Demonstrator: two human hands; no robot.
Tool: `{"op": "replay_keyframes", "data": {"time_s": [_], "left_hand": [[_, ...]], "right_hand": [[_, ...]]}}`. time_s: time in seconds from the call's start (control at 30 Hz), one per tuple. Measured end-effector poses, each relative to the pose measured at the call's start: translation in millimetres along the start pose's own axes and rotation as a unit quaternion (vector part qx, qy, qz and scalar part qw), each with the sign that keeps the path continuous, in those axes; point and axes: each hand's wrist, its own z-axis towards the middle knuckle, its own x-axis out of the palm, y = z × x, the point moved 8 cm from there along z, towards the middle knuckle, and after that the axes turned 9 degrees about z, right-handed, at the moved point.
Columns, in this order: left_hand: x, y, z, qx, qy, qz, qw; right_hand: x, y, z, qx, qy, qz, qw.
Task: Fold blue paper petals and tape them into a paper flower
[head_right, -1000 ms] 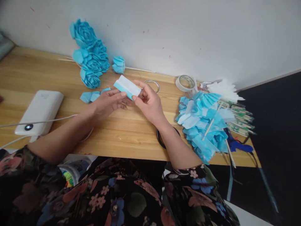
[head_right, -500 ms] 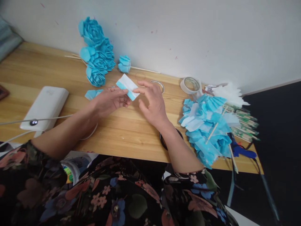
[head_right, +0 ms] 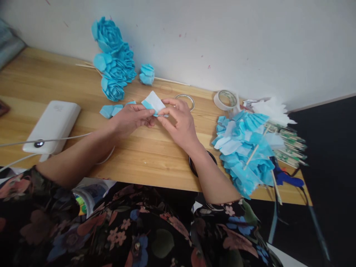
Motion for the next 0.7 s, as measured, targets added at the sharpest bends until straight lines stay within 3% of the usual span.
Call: {"op": "replay_keyframes", "data": {"time_s": [0.3,0.53,0.7], "left_hand": [[0.0,2.1,1.1,0.007,0.004,0.019,1.0],[0.3,-2.1,-0.7,0.035,0.014,0.084,0.996],[-4.0,-6.0,-0.8,0.06,-0.018,0.129,0.99]], "right_hand": [[2.8,-17.6,-3.6,0.096,-0.052,0.129,0.986],[2.4,-23.1,-4.7,0.118,-0.064,0.128,0.983],[6.0,-27.6,-5.5,0.137,-0.059,0.138,0.979]]}}
